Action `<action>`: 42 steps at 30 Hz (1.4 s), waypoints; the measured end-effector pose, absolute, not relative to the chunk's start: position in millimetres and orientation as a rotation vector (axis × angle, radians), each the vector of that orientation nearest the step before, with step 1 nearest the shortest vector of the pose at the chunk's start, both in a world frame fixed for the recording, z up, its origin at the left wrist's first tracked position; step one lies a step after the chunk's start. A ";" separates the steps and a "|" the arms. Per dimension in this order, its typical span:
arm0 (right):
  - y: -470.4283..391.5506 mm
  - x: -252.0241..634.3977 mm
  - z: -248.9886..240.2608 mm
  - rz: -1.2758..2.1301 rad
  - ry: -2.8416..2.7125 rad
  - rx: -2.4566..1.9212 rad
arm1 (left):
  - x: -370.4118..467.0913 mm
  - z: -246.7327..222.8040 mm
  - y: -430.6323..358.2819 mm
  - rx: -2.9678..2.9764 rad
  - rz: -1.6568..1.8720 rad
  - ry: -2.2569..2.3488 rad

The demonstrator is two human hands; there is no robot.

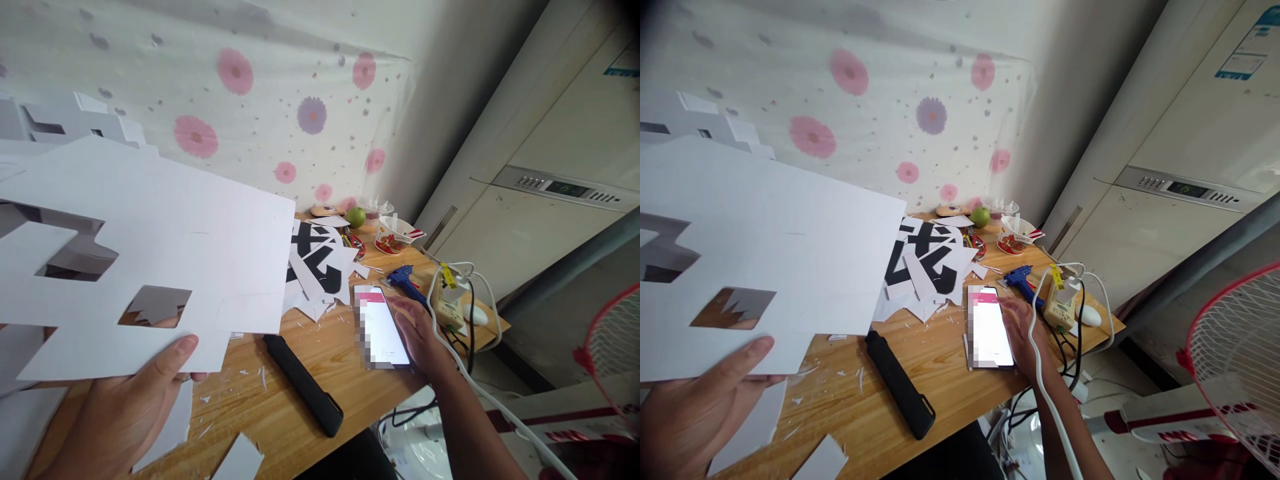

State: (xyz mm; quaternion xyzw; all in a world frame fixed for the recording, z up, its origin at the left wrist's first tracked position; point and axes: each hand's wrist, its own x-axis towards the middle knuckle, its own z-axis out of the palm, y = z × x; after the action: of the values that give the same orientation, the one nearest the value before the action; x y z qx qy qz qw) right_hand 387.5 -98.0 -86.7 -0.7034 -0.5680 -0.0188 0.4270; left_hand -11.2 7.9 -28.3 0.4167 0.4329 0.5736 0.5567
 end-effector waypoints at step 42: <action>-128.8 371.1 -90.2 -0.144 -1.323 -1.700 | -6.5 -18.4 8.8 0.989 1.352 1.055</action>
State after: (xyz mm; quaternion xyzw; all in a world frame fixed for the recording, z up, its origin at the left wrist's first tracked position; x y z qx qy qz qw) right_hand 371.1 -128.8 -90.2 -0.6943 -0.5402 -0.0586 0.4719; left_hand -6.5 8.8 -18.4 0.4177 0.4456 0.5707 0.5488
